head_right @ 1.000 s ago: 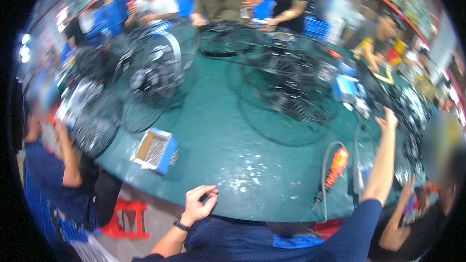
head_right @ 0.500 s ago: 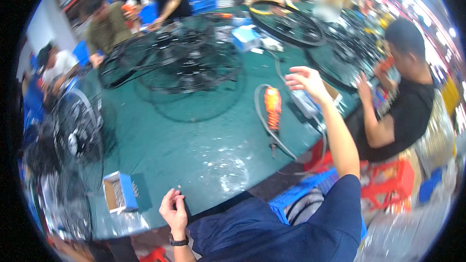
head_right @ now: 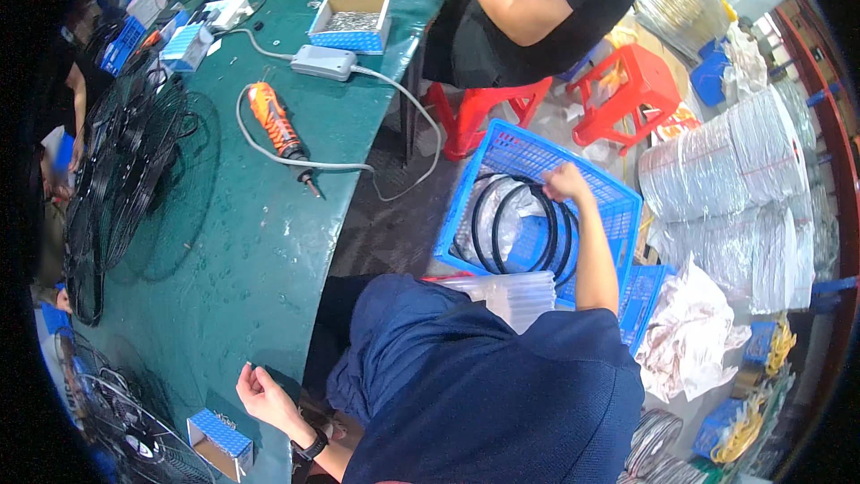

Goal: Assemble the outer grill and motor components of industrial fans at a factory workbench.

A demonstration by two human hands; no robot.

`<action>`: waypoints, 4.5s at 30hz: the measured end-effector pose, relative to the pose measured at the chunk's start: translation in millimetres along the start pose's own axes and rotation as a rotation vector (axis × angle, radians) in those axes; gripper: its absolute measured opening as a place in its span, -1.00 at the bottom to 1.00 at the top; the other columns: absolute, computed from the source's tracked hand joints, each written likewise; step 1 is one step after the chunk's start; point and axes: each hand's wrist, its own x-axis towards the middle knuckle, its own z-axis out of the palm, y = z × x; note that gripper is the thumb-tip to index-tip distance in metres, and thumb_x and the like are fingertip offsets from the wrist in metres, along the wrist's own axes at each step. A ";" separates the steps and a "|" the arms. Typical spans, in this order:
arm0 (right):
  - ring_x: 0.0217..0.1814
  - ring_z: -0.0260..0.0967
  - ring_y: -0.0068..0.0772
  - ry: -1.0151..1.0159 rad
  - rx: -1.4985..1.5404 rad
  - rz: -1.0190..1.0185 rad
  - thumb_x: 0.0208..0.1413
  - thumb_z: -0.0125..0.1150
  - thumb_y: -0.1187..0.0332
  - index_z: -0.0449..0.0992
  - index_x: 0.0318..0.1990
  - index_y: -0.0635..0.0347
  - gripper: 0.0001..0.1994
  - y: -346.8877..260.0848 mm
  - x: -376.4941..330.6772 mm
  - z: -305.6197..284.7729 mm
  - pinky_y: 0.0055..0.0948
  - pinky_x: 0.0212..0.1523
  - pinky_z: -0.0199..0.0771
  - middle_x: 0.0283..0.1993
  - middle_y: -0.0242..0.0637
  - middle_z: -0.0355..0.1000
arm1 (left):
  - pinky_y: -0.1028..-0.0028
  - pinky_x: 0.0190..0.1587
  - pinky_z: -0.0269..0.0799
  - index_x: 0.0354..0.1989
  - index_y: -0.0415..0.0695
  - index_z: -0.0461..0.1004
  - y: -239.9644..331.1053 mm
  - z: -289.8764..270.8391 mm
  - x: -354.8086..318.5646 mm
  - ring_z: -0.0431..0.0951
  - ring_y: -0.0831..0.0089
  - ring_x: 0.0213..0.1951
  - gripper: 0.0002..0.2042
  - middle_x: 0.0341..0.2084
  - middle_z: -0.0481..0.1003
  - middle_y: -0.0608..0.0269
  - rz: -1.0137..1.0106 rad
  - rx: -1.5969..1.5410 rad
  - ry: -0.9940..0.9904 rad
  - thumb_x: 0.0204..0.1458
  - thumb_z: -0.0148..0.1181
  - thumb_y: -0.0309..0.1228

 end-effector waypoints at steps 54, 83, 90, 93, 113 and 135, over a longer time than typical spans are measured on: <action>-0.13 0.43 -0.10 -0.046 0.388 -0.169 -0.20 0.28 0.51 0.29 0.00 0.36 -0.48 172.4 108.7 314.7 -0.23 -0.06 0.42 -0.14 -0.12 0.45 | 0.27 -0.25 0.36 -0.35 -0.30 0.40 35.3 26.5 -19.0 0.42 0.05 -0.32 -0.87 -0.37 0.36 0.00 0.333 0.364 0.233 -0.12 0.03 -0.66; -0.55 0.08 -0.56 0.181 0.690 -1.394 -0.29 0.32 0.24 0.29 -0.03 0.36 -0.39 -68.6 -215.7 -191.9 -0.59 -0.62 0.03 -0.45 -0.32 0.19 | 0.27 -0.24 0.39 -0.34 -0.29 0.44 11.4 0.2 -16.4 0.45 0.08 -0.28 -0.84 -0.35 0.40 0.01 0.353 0.039 0.159 -0.17 0.09 -0.65; -0.70 -0.03 -0.64 -0.687 1.087 -1.613 0.04 0.13 0.36 0.17 -0.01 0.37 -0.58 -208.3 -193.4 -143.9 -0.67 -0.81 0.06 -0.66 -0.48 0.06 | 0.37 -0.17 0.41 -0.11 -0.23 0.46 16.2 -12.8 -18.5 0.47 0.26 -0.25 -0.66 -0.24 0.46 0.09 0.242 -0.151 0.043 -0.13 0.20 -0.50; -0.71 -0.04 -0.60 -1.109 1.347 -1.378 0.02 0.08 0.38 0.18 0.02 0.36 -0.58 -266.3 -183.7 -75.2 -0.60 -0.81 0.07 -0.67 -0.46 0.06 | 0.33 -0.04 0.37 0.37 -0.09 -0.04 26.4 -27.3 -19.8 0.44 0.26 -0.08 -0.25 0.10 0.27 0.07 0.103 -0.943 -0.343 0.01 0.17 -0.22; -0.54 0.36 -0.48 -1.048 0.806 -1.141 0.07 0.14 0.36 -0.05 0.37 0.23 -0.28 -340.3 -219.8 175.5 -0.53 -0.69 0.46 -0.17 -0.05 0.34 | 0.64 -0.72 0.03 0.38 -0.09 -0.06 -37.3 -162.0 -26.3 0.21 0.65 -0.70 -0.13 -0.19 0.31 0.06 0.031 -1.250 0.074 -0.24 0.07 -0.71; -0.68 -0.02 -0.75 -0.881 1.129 -1.093 0.31 -0.09 0.36 0.11 0.23 0.09 -0.63 -374.2 -291.9 203.2 -0.70 -0.83 0.04 -0.39 -0.43 0.19 | 0.27 -0.21 0.50 0.36 0.00 -0.23 -14.6 -148.8 -54.1 0.55 0.26 -0.36 -0.09 -0.15 0.44 -0.13 0.172 -1.301 0.190 -0.15 0.21 -0.62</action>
